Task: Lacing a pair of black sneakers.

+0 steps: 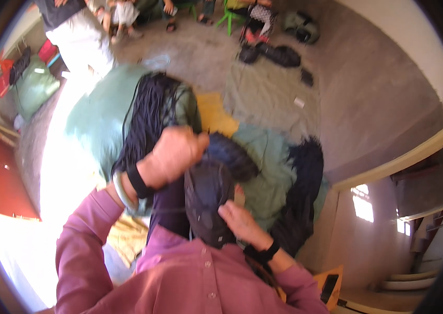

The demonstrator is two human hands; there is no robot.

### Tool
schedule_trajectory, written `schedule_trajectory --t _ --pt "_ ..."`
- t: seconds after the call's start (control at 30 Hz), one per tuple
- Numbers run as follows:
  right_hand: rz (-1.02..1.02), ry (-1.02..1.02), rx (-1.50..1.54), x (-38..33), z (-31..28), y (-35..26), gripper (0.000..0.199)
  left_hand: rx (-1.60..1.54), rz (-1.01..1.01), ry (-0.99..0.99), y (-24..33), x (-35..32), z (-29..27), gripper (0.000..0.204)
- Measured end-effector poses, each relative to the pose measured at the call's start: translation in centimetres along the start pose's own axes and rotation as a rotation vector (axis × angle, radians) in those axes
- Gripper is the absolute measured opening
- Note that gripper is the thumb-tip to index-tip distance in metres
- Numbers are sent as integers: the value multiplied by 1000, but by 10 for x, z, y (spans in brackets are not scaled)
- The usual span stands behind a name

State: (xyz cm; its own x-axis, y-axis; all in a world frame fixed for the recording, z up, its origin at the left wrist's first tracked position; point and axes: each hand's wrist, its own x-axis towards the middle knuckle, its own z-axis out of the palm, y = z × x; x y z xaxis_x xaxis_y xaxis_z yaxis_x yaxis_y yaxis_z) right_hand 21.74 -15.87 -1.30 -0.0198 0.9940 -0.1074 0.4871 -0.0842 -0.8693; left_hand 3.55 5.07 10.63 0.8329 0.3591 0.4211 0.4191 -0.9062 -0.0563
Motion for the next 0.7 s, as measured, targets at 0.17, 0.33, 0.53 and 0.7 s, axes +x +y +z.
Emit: schedule_trajectory --t 0.17,0.33,0.53,0.7 --pt "-92 332 -178 15 -29 -49 33 -505 -149 -197 24 -18 -19 10" --pt "-506 329 -67 40 -25 -78 32 -907 -354 -218 51 -28 -31 13" --pt "62 -148 692 48 -19 -66 29 -950 -680 -302 44 -77 -13 23" --pt "-287 -64 122 55 -5 -63 17 -918 -581 -418 42 -139 28 27"
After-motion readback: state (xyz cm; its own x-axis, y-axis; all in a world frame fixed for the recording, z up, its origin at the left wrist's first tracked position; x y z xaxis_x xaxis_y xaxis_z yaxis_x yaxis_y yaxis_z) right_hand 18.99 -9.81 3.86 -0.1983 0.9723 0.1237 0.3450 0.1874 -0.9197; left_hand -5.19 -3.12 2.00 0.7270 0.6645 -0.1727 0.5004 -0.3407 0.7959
